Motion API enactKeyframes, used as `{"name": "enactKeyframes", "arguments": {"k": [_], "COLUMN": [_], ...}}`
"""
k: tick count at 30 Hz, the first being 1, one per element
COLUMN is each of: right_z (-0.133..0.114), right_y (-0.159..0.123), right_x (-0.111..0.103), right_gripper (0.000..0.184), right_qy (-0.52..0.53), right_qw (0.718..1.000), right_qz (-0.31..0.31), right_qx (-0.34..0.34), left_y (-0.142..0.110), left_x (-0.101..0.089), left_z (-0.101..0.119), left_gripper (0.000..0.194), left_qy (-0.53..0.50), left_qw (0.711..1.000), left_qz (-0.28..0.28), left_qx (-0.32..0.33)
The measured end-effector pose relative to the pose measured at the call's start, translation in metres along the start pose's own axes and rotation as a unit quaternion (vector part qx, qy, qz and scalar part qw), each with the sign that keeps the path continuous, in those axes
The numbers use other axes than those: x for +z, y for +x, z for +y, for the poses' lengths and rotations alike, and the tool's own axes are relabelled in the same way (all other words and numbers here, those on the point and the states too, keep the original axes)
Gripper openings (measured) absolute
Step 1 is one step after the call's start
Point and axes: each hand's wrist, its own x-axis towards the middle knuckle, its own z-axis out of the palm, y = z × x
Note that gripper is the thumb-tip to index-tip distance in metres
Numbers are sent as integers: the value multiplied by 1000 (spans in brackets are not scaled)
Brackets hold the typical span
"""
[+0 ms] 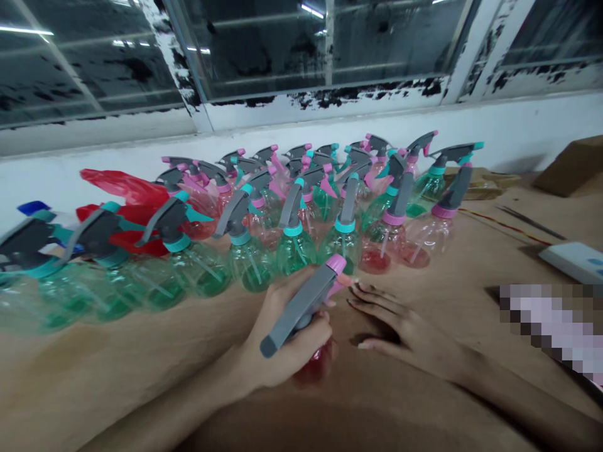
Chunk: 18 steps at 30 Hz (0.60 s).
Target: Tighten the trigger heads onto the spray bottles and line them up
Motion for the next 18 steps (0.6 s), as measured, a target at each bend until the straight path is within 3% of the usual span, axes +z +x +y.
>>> {"name": "enactKeyframes", "arguments": {"k": [4,10,18], "right_z": [-1,2,1], "right_y": [0,0,0], "right_x": [0,1,1], "right_gripper": [61,59,58], "right_qy": [4,9,-4], "right_qw": [1000,1000,1000], "right_qz": [6,9,4], "right_qx": [5,-2,-5], "left_y": [-3,-6,-2], "left_x": [3,4,3], "left_z": [-1,-3,1], "left_gripper": [36,21,24], "left_qy": [-16,12,-4], "left_qw": [1000,1000,1000], "left_qz": [13,17,13], "left_qx": [11,10,9]}}
